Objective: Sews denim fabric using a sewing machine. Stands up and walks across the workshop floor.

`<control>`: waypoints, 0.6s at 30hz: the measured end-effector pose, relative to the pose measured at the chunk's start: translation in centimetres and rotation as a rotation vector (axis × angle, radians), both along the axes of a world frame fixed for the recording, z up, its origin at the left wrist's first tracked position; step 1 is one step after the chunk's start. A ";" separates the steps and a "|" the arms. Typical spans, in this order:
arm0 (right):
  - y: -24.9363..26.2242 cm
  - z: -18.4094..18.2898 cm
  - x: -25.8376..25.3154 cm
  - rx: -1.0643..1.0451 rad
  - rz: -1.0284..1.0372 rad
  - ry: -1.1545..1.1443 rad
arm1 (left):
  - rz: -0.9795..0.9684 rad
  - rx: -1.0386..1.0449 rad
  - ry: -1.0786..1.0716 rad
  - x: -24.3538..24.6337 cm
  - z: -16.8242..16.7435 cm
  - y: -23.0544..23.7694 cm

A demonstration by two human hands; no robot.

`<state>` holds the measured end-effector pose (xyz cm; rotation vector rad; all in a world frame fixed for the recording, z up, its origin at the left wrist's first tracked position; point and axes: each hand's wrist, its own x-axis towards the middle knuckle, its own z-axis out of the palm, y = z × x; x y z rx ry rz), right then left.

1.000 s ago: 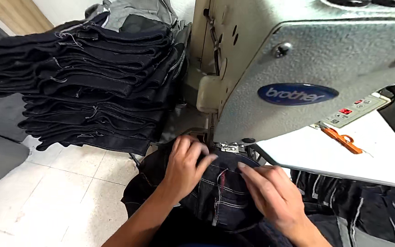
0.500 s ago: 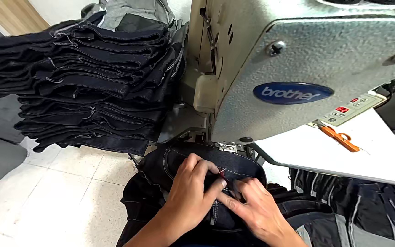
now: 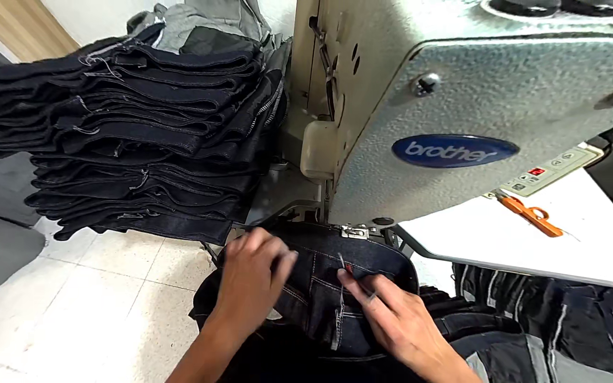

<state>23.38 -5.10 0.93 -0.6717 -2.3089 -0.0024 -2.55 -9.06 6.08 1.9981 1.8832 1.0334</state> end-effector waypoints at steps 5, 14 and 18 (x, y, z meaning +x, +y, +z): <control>1.1 1.3 0.2 0.060 -0.122 0.072 | -0.013 0.009 0.064 0.4 -0.1 1.0; 3.3 3.5 1.3 0.136 -0.293 0.064 | -0.043 0.182 0.139 5.8 0.3 1.2; 3.5 3.9 0.3 0.114 -0.240 0.104 | 0.104 0.176 0.261 1.9 0.9 2.4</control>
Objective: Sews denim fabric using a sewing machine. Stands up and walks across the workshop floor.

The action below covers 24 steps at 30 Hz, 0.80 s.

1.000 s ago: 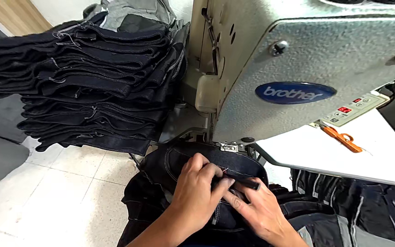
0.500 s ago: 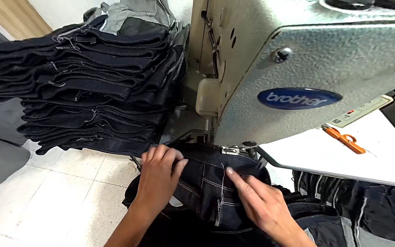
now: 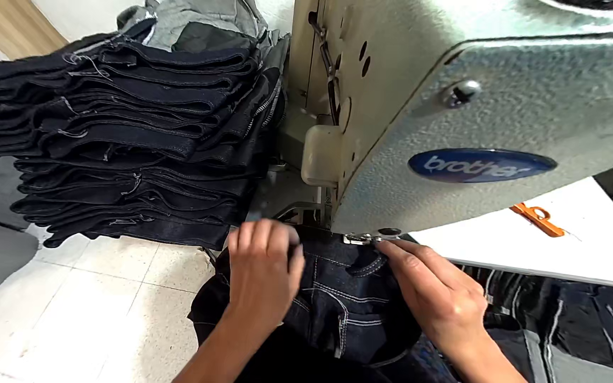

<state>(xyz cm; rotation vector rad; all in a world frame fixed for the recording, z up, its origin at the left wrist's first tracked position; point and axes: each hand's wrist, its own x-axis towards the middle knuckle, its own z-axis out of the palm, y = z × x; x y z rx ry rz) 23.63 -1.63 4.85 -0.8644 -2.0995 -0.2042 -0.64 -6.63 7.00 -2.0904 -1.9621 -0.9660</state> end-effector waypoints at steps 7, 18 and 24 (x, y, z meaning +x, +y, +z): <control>-0.7 0.8 -0.8 -0.830 0.273 0.484 | -0.539 -0.584 -0.568 -1.7 -0.5 3.8; 0.3 1.2 -1.8 -0.371 0.025 0.071 | -0.199 -0.158 -0.290 0.1 -1.4 1.5; 0.3 1.0 -2.2 -0.236 0.021 0.060 | -0.395 -0.526 -0.899 3.4 1.3 -2.3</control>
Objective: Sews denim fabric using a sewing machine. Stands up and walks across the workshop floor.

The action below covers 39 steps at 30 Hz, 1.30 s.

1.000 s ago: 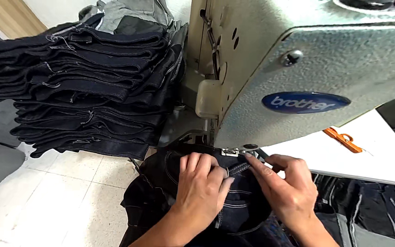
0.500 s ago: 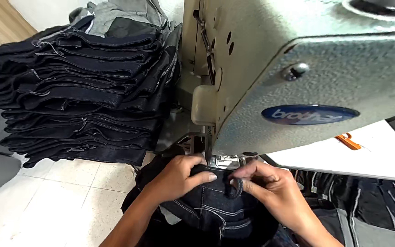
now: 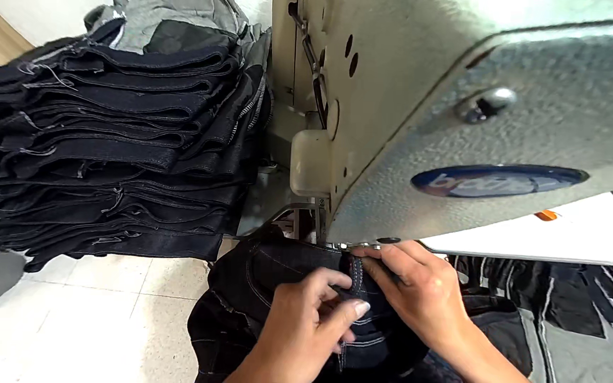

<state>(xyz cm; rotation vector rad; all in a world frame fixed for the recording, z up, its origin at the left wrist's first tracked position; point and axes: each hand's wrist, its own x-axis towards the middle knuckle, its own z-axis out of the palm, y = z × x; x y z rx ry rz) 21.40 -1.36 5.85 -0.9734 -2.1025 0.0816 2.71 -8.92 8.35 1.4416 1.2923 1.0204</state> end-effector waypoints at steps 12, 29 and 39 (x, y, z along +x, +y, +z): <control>-1.1 -1.5 1.3 0.023 0.151 -0.059 | 0.135 0.070 0.130 1.0 -1.8 0.4; 1.8 -3.1 3.7 -0.286 -0.009 0.140 | -0.014 0.883 0.816 -0.9 -4.3 2.7; 3.2 -2.5 4.0 -0.187 0.100 0.100 | 0.030 0.866 0.816 -0.5 -4.2 2.3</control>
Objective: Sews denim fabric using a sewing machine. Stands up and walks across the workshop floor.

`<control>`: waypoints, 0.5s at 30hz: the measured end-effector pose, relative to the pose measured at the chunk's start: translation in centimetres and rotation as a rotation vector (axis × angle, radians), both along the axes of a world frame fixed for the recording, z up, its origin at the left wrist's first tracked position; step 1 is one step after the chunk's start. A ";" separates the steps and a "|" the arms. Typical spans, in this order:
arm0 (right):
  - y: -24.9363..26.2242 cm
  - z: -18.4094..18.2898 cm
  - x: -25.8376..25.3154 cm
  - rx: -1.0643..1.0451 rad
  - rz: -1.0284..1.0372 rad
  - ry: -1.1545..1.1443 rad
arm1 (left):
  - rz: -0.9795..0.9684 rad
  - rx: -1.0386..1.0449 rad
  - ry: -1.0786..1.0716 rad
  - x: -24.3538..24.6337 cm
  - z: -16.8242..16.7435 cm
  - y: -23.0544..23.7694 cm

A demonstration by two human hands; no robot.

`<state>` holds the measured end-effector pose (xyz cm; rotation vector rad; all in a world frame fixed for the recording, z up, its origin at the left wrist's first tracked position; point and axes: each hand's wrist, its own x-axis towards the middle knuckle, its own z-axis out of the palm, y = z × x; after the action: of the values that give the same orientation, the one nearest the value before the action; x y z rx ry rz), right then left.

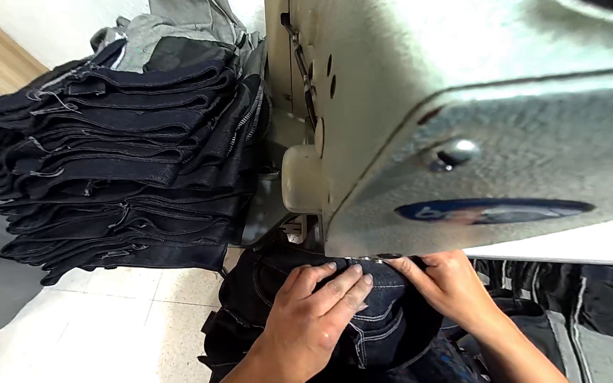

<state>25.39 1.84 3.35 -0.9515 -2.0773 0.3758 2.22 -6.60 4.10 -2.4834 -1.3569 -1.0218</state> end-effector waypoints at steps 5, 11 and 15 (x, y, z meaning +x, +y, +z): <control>-0.1 0.1 0.1 0.005 -0.001 -0.021 | -0.039 -0.051 -0.003 -0.5 0.3 0.3; 0.2 0.2 0.9 -0.025 0.030 -0.090 | -0.288 -0.287 -0.259 -3.5 0.3 0.6; 0.7 -0.3 1.9 -0.129 0.104 -0.048 | -0.365 -0.353 -0.435 -5.2 0.3 0.4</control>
<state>27.33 2.52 3.05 -0.9382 -2.1728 0.5515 -2.96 -6.17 4.38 -2.9726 -1.3055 -1.6010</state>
